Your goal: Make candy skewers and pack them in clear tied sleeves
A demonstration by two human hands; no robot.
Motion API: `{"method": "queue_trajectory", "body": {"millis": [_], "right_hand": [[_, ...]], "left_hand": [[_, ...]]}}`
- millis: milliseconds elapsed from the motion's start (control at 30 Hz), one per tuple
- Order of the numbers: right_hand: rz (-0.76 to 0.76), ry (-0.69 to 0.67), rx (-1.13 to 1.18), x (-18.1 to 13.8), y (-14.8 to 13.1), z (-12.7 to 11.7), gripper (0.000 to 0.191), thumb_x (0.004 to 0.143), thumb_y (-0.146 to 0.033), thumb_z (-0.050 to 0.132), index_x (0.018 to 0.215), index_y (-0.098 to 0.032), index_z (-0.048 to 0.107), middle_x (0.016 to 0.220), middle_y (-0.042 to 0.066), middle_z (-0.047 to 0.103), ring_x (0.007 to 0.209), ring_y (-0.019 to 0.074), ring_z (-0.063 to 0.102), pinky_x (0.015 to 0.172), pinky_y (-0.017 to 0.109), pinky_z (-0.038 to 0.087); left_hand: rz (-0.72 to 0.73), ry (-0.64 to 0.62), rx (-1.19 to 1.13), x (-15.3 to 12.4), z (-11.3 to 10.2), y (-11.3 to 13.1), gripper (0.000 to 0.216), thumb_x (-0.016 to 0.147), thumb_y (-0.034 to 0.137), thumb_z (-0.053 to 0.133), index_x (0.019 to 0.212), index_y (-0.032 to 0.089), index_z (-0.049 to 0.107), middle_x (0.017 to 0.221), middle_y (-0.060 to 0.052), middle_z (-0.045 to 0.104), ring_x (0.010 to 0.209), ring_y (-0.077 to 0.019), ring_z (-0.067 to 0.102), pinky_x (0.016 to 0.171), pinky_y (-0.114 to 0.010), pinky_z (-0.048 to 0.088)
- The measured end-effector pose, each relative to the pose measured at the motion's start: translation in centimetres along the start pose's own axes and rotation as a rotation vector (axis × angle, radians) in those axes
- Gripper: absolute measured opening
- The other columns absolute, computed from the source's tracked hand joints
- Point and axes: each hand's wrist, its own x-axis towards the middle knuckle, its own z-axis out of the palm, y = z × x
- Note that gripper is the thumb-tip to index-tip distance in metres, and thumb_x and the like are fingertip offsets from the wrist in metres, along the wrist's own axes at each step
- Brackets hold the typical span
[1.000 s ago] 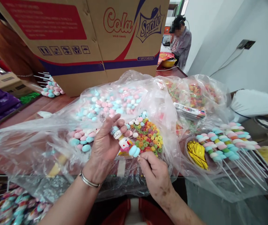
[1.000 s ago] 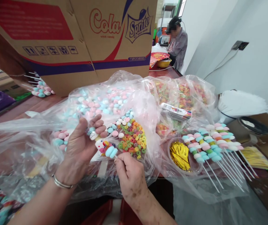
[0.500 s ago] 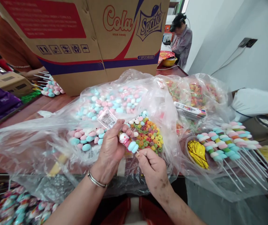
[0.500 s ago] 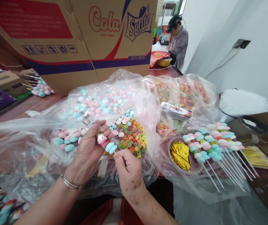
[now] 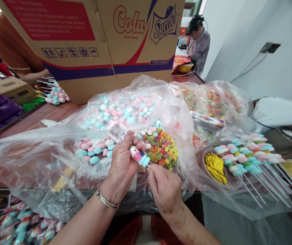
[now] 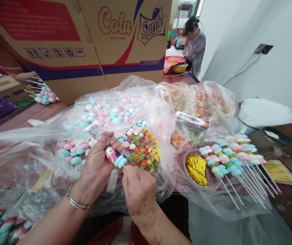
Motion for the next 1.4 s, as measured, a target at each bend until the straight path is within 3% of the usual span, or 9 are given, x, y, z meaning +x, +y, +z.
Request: {"method": "queue_trajectory", "body": {"millis": [167, 267, 367, 533, 700, 800, 1067, 1267, 1400], "right_hand": [[0.369, -0.167, 0.47, 0.9, -0.1, 0.1, 0.024, 0.093, -0.028, 0.047, 0.075, -0.018, 0.059, 0.057, -0.003, 0.053, 0.05, 0.0088, 0.046, 0.052, 0.02, 0.035], [0.616, -0.283, 0.819, 1.3, -0.1, -0.1, 0.025, 0.092, -0.035, 0.048, 0.074, -0.019, 0.054, 0.053, -0.007, 0.042, 0.047, 0.0074, 0.037, 0.046, 0.019, 0.031], [0.707, -0.3, 0.948, 1.4, -0.1, -0.4, 0.025, 0.092, -0.037, 0.048, 0.076, -0.018, 0.054, 0.049, -0.009, 0.039, 0.044, 0.0069, 0.034, 0.043, 0.018, 0.028], [0.536, -0.28, 0.745, 1.0, -0.2, -0.7, 0.028, 0.096, -0.034, 0.041, 0.079, -0.018, 0.056, 0.049, -0.007, 0.043, 0.043, 0.0079, 0.041, 0.045, 0.019, 0.033], [0.102, -0.053, 0.157, 0.6, 0.3, -0.4, 0.026, 0.096, -0.022, 0.042, 0.083, -0.015, 0.063, 0.058, 0.0, 0.06, 0.049, 0.011, 0.055, 0.053, 0.024, 0.036], [-0.032, 0.031, -0.025, 0.5, 0.5, -0.3, 0.025, 0.095, -0.018, 0.044, 0.082, -0.015, 0.065, 0.058, 0.001, 0.063, 0.049, 0.0131, 0.057, 0.053, 0.026, 0.035], [-0.099, 0.064, -0.083, 0.7, 0.4, -0.4, 0.023, 0.094, -0.017, 0.046, 0.081, -0.016, 0.066, 0.057, 0.0, 0.062, 0.05, 0.0136, 0.057, 0.054, 0.028, 0.035], [-0.125, 0.098, -0.155, 0.6, 0.0, 0.1, 0.024, 0.092, -0.014, 0.048, 0.076, -0.015, 0.065, 0.051, 0.0, 0.057, 0.045, 0.0132, 0.051, 0.051, 0.029, 0.032], [0.035, 0.002, 0.021, 0.5, 0.1, 0.0, 0.025, 0.094, -0.018, 0.045, 0.079, -0.015, 0.064, 0.055, 0.0, 0.058, 0.048, 0.0119, 0.051, 0.051, 0.026, 0.033]], "left_hand": [[0.037, -0.023, 0.032, -0.8, 0.0, -1.2, 0.024, 0.067, 0.019, 0.082, 0.065, 0.012, 0.06, 0.051, 0.007, 0.046, 0.044, -0.0055, 0.043, 0.045, -0.02, 0.045], [0.039, -0.033, 0.073, -0.6, -0.1, -0.7, 0.025, 0.067, 0.025, 0.083, 0.065, 0.012, 0.061, 0.053, 0.004, 0.053, 0.047, -0.0082, 0.05, 0.051, -0.023, 0.051], [0.031, -0.016, 0.105, -0.1, -0.2, 0.6, 0.025, 0.07, 0.028, 0.081, 0.067, 0.012, 0.063, 0.061, 0.0, 0.06, 0.054, -0.0124, 0.059, 0.055, -0.027, 0.054], [0.038, 0.011, 0.092, 0.8, 0.3, 1.8, 0.017, 0.074, 0.021, 0.075, 0.071, 0.013, 0.061, 0.06, 0.002, 0.056, 0.047, -0.0096, 0.053, 0.044, -0.022, 0.049], [0.028, 0.105, 0.154, 1.2, 0.6, 1.9, 0.017, 0.079, 0.011, 0.066, 0.066, 0.013, 0.056, 0.054, 0.002, 0.053, 0.042, -0.0094, 0.049, 0.04, -0.021, 0.047], [-0.015, 0.126, 0.163, 1.4, 0.4, 2.1, 0.021, 0.086, 0.013, 0.059, 0.065, 0.011, 0.056, 0.053, 0.001, 0.053, 0.042, -0.0088, 0.051, 0.045, -0.021, 0.051], [-0.14, 0.141, 0.163, 1.9, -0.3, 2.6, 0.025, 0.093, 0.016, 0.053, 0.068, 0.012, 0.054, 0.052, 0.001, 0.052, 0.041, -0.0084, 0.05, 0.048, -0.023, 0.055], [-0.023, 0.156, 0.179, 1.0, 0.1, 1.5, 0.023, 0.089, 0.017, 0.06, 0.067, 0.012, 0.056, 0.051, 0.002, 0.053, 0.04, -0.0082, 0.05, 0.051, -0.024, 0.057], [-0.002, 0.178, 0.174, 1.1, 0.0, 1.0, 0.024, 0.088, 0.016, 0.061, 0.065, 0.012, 0.056, 0.051, 0.002, 0.053, 0.04, -0.0083, 0.05, 0.051, -0.025, 0.057]]}}
